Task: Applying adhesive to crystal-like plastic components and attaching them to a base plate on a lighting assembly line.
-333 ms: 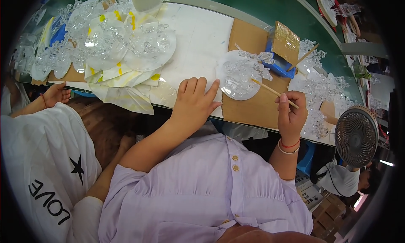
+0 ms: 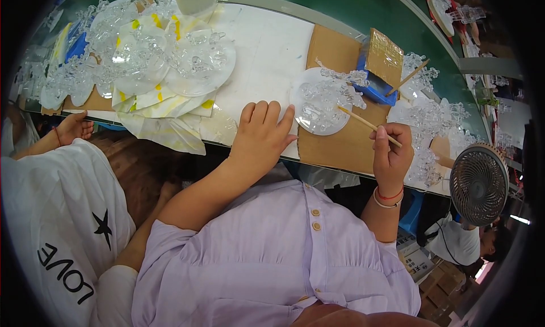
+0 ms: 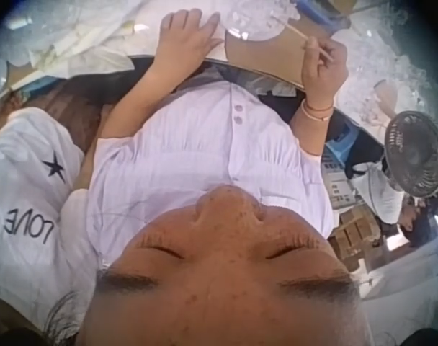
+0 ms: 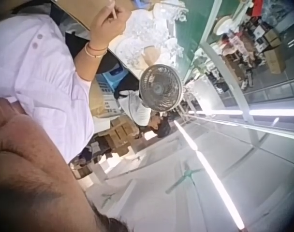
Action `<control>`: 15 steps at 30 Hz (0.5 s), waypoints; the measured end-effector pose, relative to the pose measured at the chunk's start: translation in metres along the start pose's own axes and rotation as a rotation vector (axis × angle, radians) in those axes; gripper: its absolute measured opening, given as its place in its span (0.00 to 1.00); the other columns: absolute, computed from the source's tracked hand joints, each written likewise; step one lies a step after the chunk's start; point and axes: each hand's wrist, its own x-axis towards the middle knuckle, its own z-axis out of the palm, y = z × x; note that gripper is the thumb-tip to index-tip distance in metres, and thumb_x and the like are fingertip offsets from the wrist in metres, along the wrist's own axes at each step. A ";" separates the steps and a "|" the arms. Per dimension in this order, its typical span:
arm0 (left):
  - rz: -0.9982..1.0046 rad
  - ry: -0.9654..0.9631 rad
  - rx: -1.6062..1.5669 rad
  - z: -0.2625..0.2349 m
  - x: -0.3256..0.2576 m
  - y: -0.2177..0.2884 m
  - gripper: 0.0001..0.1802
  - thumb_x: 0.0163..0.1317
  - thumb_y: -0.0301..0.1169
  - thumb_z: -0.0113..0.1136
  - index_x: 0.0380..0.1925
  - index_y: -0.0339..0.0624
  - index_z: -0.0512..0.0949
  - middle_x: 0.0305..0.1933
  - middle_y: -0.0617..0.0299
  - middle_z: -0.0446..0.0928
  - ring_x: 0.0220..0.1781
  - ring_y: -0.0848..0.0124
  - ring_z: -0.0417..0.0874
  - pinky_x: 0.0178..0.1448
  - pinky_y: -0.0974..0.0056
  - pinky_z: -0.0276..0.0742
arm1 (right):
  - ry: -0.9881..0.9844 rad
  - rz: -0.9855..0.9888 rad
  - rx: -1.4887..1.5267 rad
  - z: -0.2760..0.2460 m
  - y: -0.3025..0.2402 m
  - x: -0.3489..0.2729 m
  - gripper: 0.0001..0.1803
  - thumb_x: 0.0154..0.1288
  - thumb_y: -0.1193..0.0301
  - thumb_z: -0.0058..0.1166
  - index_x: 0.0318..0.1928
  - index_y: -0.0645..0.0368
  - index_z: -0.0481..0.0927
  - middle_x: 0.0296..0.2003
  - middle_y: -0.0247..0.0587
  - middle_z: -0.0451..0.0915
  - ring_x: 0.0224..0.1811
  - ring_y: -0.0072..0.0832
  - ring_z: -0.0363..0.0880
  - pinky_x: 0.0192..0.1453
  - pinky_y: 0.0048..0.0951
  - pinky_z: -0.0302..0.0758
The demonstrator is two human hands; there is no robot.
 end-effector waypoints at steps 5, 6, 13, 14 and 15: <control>0.009 -0.011 0.031 -0.002 0.007 -0.003 0.31 0.52 0.44 0.67 0.54 0.41 0.75 0.45 0.57 0.69 0.52 0.60 0.67 0.64 0.55 0.58 | 0.004 -0.004 0.012 0.001 0.000 0.001 0.05 0.71 0.74 0.50 0.39 0.63 0.72 0.27 0.37 0.80 0.25 0.15 0.71 0.30 0.15 0.68; 0.024 -0.010 0.051 -0.003 0.008 -0.003 0.30 0.52 0.44 0.66 0.54 0.40 0.75 0.45 0.57 0.69 0.52 0.61 0.67 0.64 0.55 0.58 | 0.004 0.000 0.016 0.001 -0.001 0.001 0.05 0.71 0.74 0.51 0.39 0.63 0.72 0.28 0.37 0.80 0.25 0.15 0.71 0.30 0.15 0.68; 0.056 -0.049 0.109 -0.008 0.003 0.003 0.30 0.55 0.45 0.64 0.54 0.40 0.75 0.45 0.57 0.69 0.53 0.61 0.67 0.65 0.54 0.57 | 0.006 0.008 0.029 0.001 0.001 0.001 0.05 0.71 0.74 0.51 0.39 0.63 0.72 0.28 0.38 0.80 0.26 0.14 0.71 0.30 0.15 0.67; 0.056 -0.048 0.109 -0.008 0.002 0.003 0.30 0.55 0.45 0.64 0.54 0.40 0.75 0.45 0.57 0.69 0.53 0.61 0.67 0.65 0.54 0.57 | 0.006 0.008 0.022 0.001 0.000 0.002 0.05 0.71 0.74 0.51 0.39 0.63 0.72 0.28 0.38 0.80 0.26 0.14 0.71 0.30 0.15 0.67; 0.044 -0.057 0.086 -0.009 0.000 0.003 0.29 0.55 0.45 0.64 0.54 0.40 0.75 0.45 0.57 0.69 0.53 0.61 0.67 0.65 0.54 0.57 | 0.005 0.009 0.015 0.001 0.000 0.001 0.05 0.71 0.73 0.51 0.39 0.63 0.72 0.28 0.38 0.80 0.26 0.14 0.71 0.30 0.15 0.67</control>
